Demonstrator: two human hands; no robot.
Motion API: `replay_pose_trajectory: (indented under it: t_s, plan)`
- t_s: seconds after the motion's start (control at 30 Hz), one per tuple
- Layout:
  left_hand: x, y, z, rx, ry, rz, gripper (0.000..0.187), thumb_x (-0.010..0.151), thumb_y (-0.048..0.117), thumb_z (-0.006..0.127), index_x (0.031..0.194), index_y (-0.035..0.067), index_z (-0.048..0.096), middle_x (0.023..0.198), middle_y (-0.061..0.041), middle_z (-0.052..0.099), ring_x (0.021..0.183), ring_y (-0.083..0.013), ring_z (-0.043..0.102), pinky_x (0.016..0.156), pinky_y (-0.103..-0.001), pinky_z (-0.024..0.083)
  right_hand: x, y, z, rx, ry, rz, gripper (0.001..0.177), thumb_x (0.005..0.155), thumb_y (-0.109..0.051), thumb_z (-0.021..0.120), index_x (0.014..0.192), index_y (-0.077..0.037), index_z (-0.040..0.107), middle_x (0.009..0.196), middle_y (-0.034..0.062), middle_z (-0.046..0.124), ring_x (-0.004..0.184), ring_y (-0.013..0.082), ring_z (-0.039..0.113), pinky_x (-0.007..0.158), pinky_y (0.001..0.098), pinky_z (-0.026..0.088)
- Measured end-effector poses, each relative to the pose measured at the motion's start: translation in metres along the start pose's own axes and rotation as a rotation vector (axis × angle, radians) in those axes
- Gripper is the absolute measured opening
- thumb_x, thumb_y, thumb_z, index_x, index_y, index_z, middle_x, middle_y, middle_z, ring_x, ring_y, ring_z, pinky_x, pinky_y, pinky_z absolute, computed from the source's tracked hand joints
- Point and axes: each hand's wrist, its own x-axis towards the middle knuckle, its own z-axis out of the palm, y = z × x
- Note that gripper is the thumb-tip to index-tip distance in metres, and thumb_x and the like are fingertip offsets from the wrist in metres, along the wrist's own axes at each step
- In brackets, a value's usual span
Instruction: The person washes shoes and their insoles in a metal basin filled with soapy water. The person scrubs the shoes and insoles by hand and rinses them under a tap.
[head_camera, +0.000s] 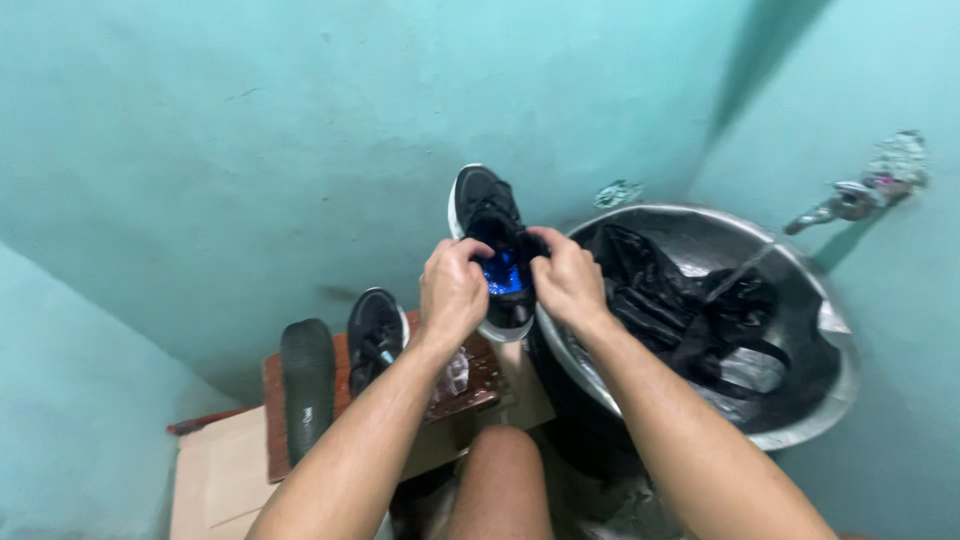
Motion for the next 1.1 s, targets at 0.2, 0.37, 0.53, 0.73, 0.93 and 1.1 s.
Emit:
replay_pose_trajectory:
  t_s: [0.2, 0.37, 0.53, 0.73, 0.93, 1.1]
  plan:
    - [0.009, 0.029, 0.083, -0.126, -0.008, 0.074, 0.036, 0.084, 0.003, 0.055, 0.117, 0.002, 0.070, 0.116, -0.023, 0.069, 0.111, -0.0412, 0.065, 0.099, -0.049, 0.050, -0.004, 0.051, -0.055, -0.098, 0.133, 0.088, 0.047, 0.085, -0.019, 0.055, 0.130, -0.024, 0.067, 0.105, 0.0221, 0.073, 0.104, 0.0460, 0.066, 0.092, 0.0550, 0.050]
    - [0.002, 0.059, 0.159, -0.153, -0.151, 0.096, 0.047, 0.084, 0.003, 0.055, 0.130, 0.005, 0.065, 0.120, -0.025, 0.067, 0.113, -0.0436, 0.063, 0.100, -0.052, 0.049, -0.010, 0.120, -0.091, -0.146, 0.168, 0.263, 0.044, 0.086, -0.020, 0.055, 0.129, -0.024, 0.066, 0.102, 0.0218, 0.074, 0.103, 0.0455, 0.068, 0.091, 0.0545, 0.052]
    - [-0.017, 0.097, 0.231, -0.200, -0.334, -0.001, 0.053, 0.087, 0.004, 0.055, 0.138, 0.013, 0.062, 0.121, -0.023, 0.064, 0.110, -0.0434, 0.063, 0.096, -0.051, 0.051, -0.021, 0.190, -0.122, -0.234, 0.219, 0.376, 0.042, 0.089, -0.021, 0.056, 0.130, -0.023, 0.063, 0.106, 0.0221, 0.073, 0.105, 0.0462, 0.067, 0.093, 0.0553, 0.051]
    - [-0.040, 0.124, 0.294, -0.245, -0.571, -0.086, 0.065, 0.086, 0.002, 0.054, 0.150, 0.016, 0.048, 0.138, -0.020, 0.050, 0.109, -0.0465, 0.064, 0.097, -0.051, 0.051, -0.027, 0.247, -0.150, -0.243, 0.200, 0.566, 0.043, 0.091, -0.018, 0.055, 0.133, -0.026, 0.061, 0.110, 0.0214, 0.073, 0.108, 0.0447, 0.067, 0.093, 0.0554, 0.051]
    - [-0.045, 0.124, 0.330, -0.186, -0.670, -0.168, 0.061, 0.089, 0.014, 0.060, 0.146, 0.015, 0.037, 0.154, -0.023, 0.032, 0.116, -0.0501, 0.060, 0.101, -0.053, 0.049, -0.020, 0.287, -0.149, -0.240, 0.145, 0.503, 0.041, 0.092, -0.015, 0.058, 0.132, -0.025, 0.063, 0.112, 0.0232, 0.073, 0.111, 0.0438, 0.066, 0.095, 0.0531, 0.051]
    - [-0.042, 0.086, 0.360, -0.231, -0.708, -0.173, 0.061, 0.085, 0.014, 0.056, 0.143, 0.017, 0.038, 0.156, -0.019, 0.034, 0.126, -0.0447, 0.055, 0.103, -0.051, 0.047, -0.012, 0.299, -0.144, -0.221, 0.051, 0.520, 0.040, 0.095, -0.019, 0.057, 0.134, -0.027, 0.062, 0.116, 0.0203, 0.072, 0.114, 0.0413, 0.065, 0.097, 0.0515, 0.050]
